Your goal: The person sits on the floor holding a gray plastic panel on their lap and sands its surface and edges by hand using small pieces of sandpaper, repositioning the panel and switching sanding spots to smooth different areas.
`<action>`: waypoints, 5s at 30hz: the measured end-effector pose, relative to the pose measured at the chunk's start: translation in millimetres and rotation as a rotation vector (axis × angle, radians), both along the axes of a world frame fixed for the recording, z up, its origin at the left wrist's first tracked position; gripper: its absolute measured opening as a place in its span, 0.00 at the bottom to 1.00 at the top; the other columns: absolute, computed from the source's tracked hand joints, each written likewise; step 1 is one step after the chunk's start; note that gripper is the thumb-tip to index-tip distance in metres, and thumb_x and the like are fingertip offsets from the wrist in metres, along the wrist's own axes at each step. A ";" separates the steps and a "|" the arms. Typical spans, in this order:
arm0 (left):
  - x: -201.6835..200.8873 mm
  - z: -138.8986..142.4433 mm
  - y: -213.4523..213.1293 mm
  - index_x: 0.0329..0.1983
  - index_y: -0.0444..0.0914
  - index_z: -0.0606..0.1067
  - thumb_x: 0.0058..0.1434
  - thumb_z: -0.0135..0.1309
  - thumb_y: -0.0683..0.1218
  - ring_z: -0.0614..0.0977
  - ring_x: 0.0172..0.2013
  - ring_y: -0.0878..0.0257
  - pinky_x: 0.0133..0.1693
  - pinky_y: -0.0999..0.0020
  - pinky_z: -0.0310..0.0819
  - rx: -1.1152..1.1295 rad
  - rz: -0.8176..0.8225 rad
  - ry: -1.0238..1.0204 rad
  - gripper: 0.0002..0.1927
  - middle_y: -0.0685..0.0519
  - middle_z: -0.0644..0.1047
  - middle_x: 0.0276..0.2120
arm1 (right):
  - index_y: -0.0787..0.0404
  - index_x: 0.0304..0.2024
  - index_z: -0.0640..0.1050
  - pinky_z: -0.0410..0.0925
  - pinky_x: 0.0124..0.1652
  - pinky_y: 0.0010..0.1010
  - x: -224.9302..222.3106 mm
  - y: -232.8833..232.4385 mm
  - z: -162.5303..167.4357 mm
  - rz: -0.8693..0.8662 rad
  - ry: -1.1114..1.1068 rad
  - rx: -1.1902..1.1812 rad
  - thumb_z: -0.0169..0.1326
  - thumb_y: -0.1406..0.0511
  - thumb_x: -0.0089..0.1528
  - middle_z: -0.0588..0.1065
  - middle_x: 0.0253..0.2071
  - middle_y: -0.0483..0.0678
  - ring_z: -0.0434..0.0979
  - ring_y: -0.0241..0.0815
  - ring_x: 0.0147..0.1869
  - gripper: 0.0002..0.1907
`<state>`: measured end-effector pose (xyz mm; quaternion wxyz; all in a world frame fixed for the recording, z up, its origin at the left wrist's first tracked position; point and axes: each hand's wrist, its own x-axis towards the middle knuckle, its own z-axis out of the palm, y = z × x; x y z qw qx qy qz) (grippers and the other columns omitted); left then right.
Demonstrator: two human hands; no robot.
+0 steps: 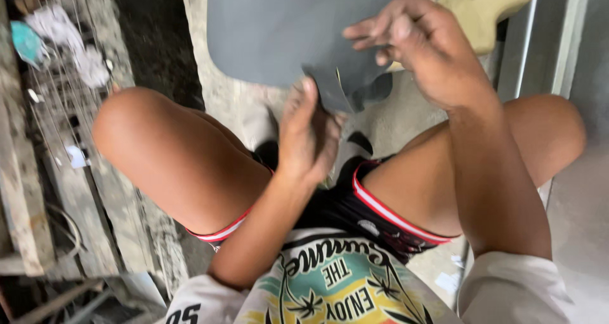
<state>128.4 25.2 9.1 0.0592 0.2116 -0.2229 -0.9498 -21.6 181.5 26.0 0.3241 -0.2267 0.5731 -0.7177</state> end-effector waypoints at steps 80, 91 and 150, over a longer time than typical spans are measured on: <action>-21.7 -84.5 -64.4 0.47 0.32 0.72 0.75 0.53 0.54 0.78 0.28 0.65 0.27 0.69 0.72 -0.551 0.030 -0.197 0.18 0.52 0.77 0.33 | 0.63 0.62 0.78 0.72 0.52 0.32 109.1 -9.5 -79.8 -0.560 0.870 0.842 0.60 0.63 0.74 0.68 0.56 0.55 0.74 0.48 0.57 0.16; -13.7 -80.7 -35.9 0.44 0.33 0.76 0.71 0.56 0.52 0.77 0.32 0.68 0.33 0.71 0.75 -0.538 0.040 -0.307 0.16 0.53 0.78 0.34 | 0.59 0.65 0.80 0.69 0.49 0.33 109.7 -4.2 -85.3 -0.576 0.920 0.928 0.59 0.69 0.73 0.70 0.52 0.52 0.72 0.47 0.52 0.18; -16.5 -83.3 -33.3 0.28 0.32 0.72 0.74 0.53 0.48 0.70 0.30 0.72 0.36 0.71 0.65 -1.079 0.122 -0.260 0.20 0.60 0.72 0.25 | 0.52 0.60 0.82 0.74 0.50 0.32 127.1 -15.0 -86.9 -0.428 0.840 0.811 0.61 0.73 0.61 0.68 0.56 0.48 0.75 0.46 0.53 0.24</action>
